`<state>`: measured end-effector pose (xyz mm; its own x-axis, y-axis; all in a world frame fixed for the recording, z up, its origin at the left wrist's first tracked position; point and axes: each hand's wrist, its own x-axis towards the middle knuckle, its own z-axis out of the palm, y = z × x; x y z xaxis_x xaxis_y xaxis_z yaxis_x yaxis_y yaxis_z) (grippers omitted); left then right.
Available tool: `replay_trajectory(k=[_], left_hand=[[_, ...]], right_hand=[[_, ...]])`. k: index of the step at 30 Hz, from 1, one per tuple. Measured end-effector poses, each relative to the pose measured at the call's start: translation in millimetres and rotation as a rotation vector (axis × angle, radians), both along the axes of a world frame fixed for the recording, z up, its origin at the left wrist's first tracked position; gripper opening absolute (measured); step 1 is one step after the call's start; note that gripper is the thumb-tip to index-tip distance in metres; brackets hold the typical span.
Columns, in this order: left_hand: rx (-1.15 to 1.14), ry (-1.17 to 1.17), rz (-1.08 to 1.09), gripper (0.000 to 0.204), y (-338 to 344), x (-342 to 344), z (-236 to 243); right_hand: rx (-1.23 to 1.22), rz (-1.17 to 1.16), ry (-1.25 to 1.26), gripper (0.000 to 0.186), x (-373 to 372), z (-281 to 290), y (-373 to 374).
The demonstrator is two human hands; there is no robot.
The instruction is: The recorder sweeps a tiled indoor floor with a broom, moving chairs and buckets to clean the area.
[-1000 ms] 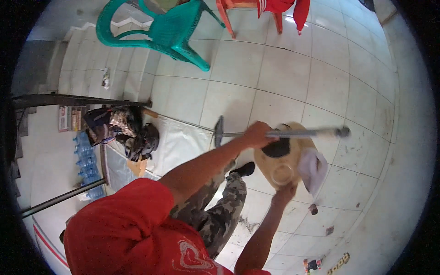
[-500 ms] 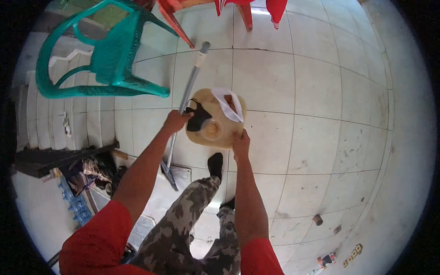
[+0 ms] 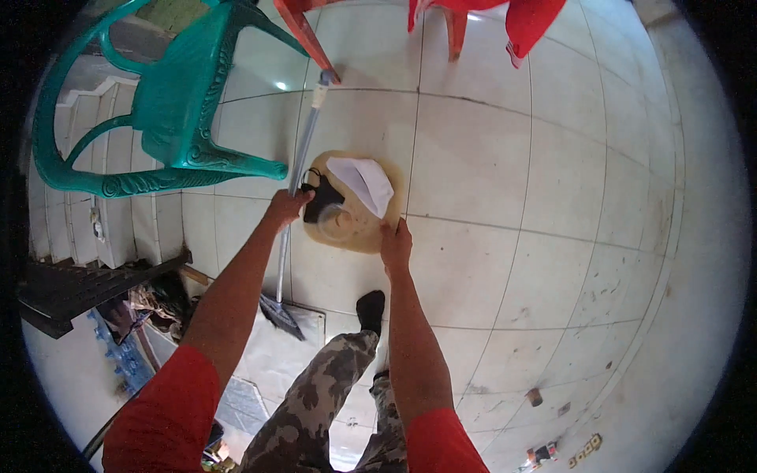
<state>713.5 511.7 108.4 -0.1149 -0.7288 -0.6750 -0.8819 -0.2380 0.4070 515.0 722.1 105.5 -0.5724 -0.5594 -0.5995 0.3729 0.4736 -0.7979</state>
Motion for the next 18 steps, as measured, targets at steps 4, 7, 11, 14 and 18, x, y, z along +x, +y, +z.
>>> replay_trajectory(k=[4, 7, 11, 14, 18], left_hand=[[-0.059, 0.061, -0.073, 0.058, 8, -38, 27], [-0.158, 0.151, -0.133, 0.058, -11, -75, 31], [-0.247, -0.014, -0.178, 0.060, -47, -94, 20], [-0.235, 0.032, -0.152, 0.061, -57, -121, 27], [-0.136, 0.070, -0.114, 0.062, -62, -137, 39]], right_hand=[[-0.025, 0.016, -0.056, 0.029, -30, -4, -4], [-0.104, 0.024, 0.001, 0.030, -62, -20, -20], [-0.090, -0.038, -0.046, 0.022, -83, -6, -60], [-0.131, -0.077, -0.122, 0.029, -106, -7, -70], [-0.004, 0.053, 0.006, 0.033, -124, -10, -72]])
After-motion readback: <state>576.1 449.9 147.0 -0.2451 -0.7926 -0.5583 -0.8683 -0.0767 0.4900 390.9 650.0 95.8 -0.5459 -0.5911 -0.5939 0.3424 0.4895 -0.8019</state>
